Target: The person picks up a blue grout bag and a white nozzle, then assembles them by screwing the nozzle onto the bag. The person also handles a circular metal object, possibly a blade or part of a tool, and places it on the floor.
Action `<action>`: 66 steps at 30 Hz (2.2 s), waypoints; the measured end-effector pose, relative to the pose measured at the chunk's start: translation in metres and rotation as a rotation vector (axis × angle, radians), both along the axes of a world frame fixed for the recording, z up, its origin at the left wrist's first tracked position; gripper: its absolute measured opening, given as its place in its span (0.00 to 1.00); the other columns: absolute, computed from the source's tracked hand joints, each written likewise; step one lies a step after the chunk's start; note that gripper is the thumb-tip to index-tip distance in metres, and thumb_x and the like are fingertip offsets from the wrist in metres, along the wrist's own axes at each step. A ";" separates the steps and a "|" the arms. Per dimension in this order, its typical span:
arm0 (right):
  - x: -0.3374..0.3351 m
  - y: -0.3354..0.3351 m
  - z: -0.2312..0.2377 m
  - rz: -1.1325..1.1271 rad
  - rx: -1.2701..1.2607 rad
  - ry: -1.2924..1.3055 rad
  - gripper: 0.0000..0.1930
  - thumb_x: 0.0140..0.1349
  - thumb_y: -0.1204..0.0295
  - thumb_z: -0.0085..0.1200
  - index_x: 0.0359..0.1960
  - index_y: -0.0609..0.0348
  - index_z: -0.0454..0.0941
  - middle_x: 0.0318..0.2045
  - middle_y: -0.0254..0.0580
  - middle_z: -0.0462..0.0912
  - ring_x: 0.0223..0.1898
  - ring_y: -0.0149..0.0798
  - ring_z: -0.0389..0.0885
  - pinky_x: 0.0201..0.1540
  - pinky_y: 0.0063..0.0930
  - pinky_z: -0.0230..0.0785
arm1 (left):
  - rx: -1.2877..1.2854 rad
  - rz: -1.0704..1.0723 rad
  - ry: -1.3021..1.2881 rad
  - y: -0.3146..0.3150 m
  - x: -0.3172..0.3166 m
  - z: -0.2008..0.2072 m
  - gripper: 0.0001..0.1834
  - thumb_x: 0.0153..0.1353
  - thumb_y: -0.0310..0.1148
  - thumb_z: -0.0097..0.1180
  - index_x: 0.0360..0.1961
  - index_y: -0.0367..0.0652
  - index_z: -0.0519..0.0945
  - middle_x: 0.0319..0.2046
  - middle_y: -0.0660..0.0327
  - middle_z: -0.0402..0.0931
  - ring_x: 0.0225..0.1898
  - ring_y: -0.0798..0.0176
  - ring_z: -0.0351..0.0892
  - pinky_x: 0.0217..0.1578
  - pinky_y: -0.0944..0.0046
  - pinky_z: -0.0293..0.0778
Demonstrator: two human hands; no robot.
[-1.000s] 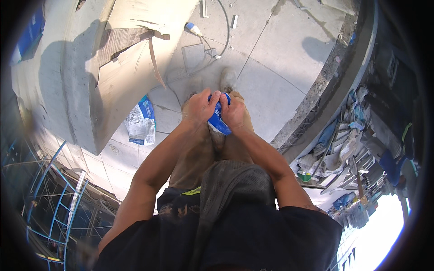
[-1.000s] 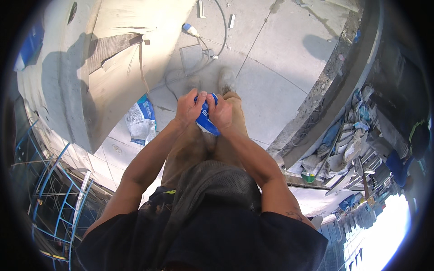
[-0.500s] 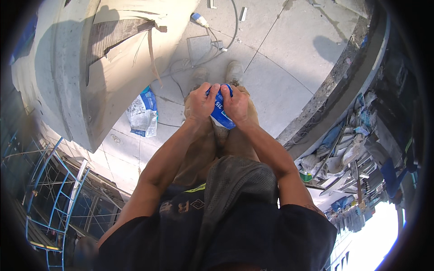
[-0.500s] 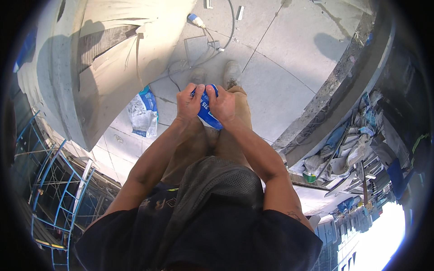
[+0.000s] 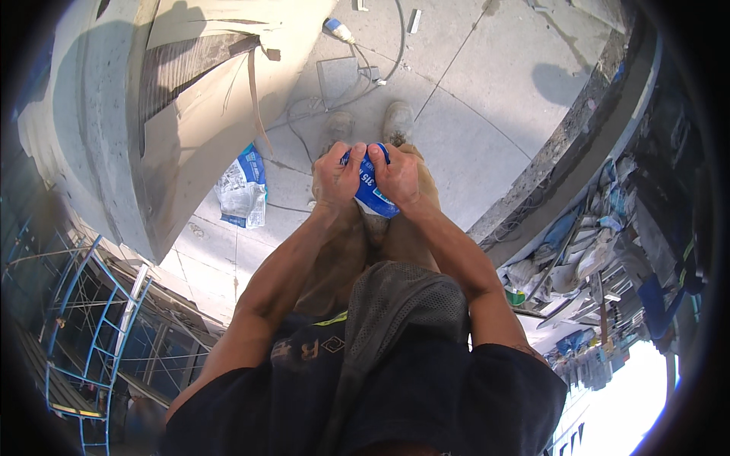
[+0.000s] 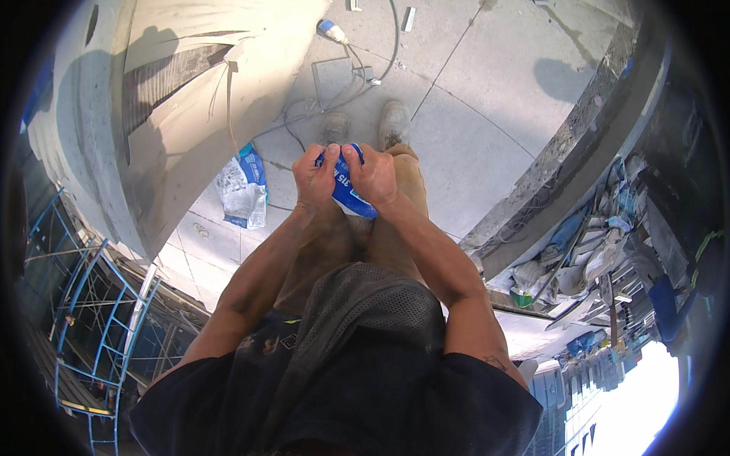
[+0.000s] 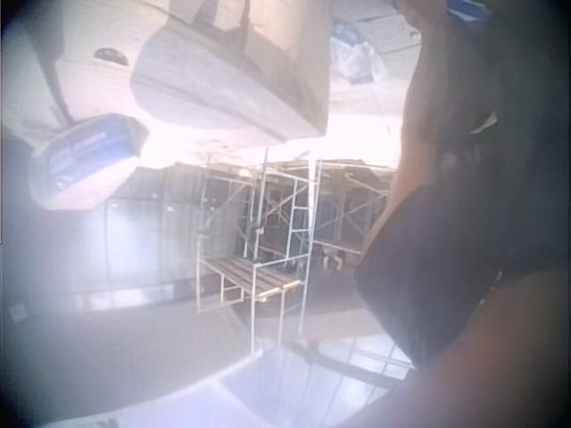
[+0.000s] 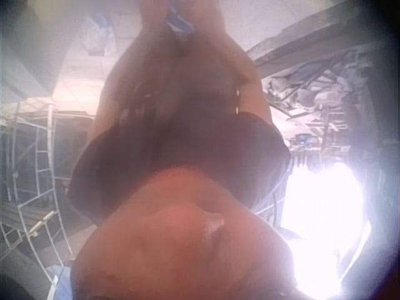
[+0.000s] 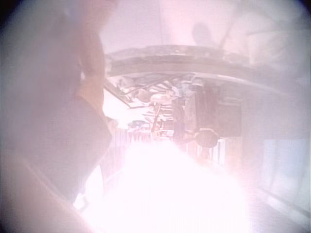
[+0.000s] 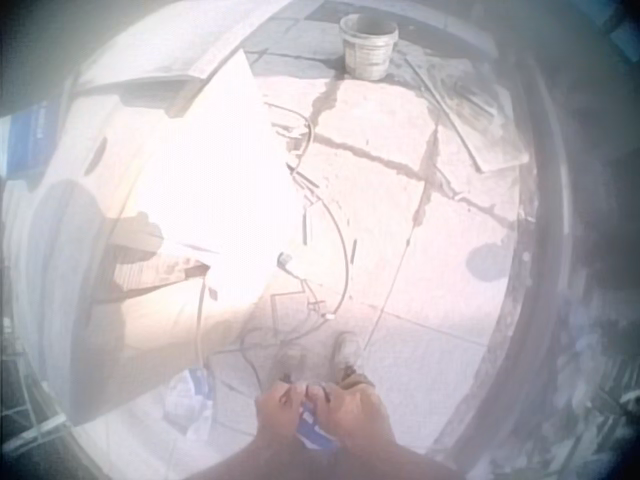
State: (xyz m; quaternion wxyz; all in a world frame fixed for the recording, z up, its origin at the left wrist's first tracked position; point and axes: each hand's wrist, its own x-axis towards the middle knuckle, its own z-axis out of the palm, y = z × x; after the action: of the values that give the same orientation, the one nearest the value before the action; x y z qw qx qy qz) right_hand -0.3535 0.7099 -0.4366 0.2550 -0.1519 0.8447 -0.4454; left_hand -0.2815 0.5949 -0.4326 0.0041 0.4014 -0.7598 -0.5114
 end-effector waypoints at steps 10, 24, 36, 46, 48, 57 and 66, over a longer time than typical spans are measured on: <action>-0.045 0.017 0.002 0.389 0.086 -0.108 0.24 0.66 0.53 0.51 0.21 0.62 0.74 0.16 0.54 0.76 0.21 0.56 0.78 0.24 0.42 0.70 | 0.060 0.265 0.007 0.044 -0.018 0.015 0.21 0.70 0.42 0.49 0.23 0.39 0.68 0.19 0.63 0.67 0.24 0.70 0.63 0.25 0.63 0.62; -0.084 0.090 0.043 -1.025 -0.102 -0.173 0.23 0.74 0.55 0.38 0.34 0.65 0.75 0.26 0.33 0.74 0.26 0.28 0.66 0.32 0.26 0.63 | 0.303 0.502 0.246 -0.036 -0.013 -0.010 0.19 0.71 0.40 0.47 0.54 0.36 0.74 0.46 0.57 0.75 0.46 0.63 0.72 0.48 0.62 0.68; -0.232 -0.138 0.297 -0.212 -0.841 0.150 0.17 0.71 0.62 0.47 0.49 0.67 0.73 0.37 0.47 0.82 0.34 0.33 0.82 0.39 0.28 0.77 | 1.224 0.021 0.071 0.017 0.066 -0.027 0.38 0.59 0.29 0.61 0.69 0.42 0.57 0.53 0.61 0.71 0.53 0.68 0.70 0.54 0.67 0.66; -0.217 -0.224 0.256 -0.058 -0.438 0.676 0.20 0.67 0.61 0.50 0.46 0.72 0.73 0.38 0.53 0.81 0.41 0.42 0.78 0.46 0.32 0.71 | 0.918 -0.030 -0.118 0.027 0.064 -0.009 0.55 0.39 0.29 0.75 0.68 0.43 0.54 0.61 0.50 0.61 0.65 0.53 0.60 0.64 0.55 0.59; -0.187 -0.143 0.215 0.102 -0.157 0.655 0.11 0.64 0.69 0.56 0.33 0.68 0.76 0.24 0.43 0.82 0.28 0.33 0.82 0.32 0.22 0.73 | 0.909 -0.007 -0.059 0.038 0.071 -0.018 0.54 0.41 0.28 0.74 0.68 0.43 0.54 0.60 0.51 0.64 0.63 0.54 0.63 0.63 0.57 0.61; 0.011 0.042 0.038 0.138 0.444 -0.078 0.08 0.58 0.71 0.60 0.32 0.64 0.78 0.27 0.50 0.82 0.28 0.47 0.82 0.34 0.37 0.74 | 0.900 -0.077 -0.058 0.037 0.069 -0.013 0.52 0.43 0.26 0.72 0.69 0.41 0.54 0.57 0.54 0.68 0.60 0.58 0.66 0.60 0.61 0.62; 0.034 0.042 0.042 -0.018 0.239 -0.065 0.11 0.50 0.79 0.61 0.36 0.58 0.78 0.39 0.47 0.79 0.43 0.55 0.77 0.45 0.43 0.72 | 0.968 -0.062 -0.069 0.030 0.065 0.000 0.51 0.43 0.25 0.70 0.68 0.41 0.56 0.55 0.54 0.68 0.57 0.59 0.69 0.58 0.62 0.65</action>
State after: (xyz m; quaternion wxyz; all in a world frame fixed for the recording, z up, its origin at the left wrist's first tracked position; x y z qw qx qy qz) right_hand -0.3199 0.7516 -0.3946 0.2947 -0.0981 0.8843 -0.3487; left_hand -0.2163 0.6254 -0.4329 -0.2235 0.3508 -0.4459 -0.7925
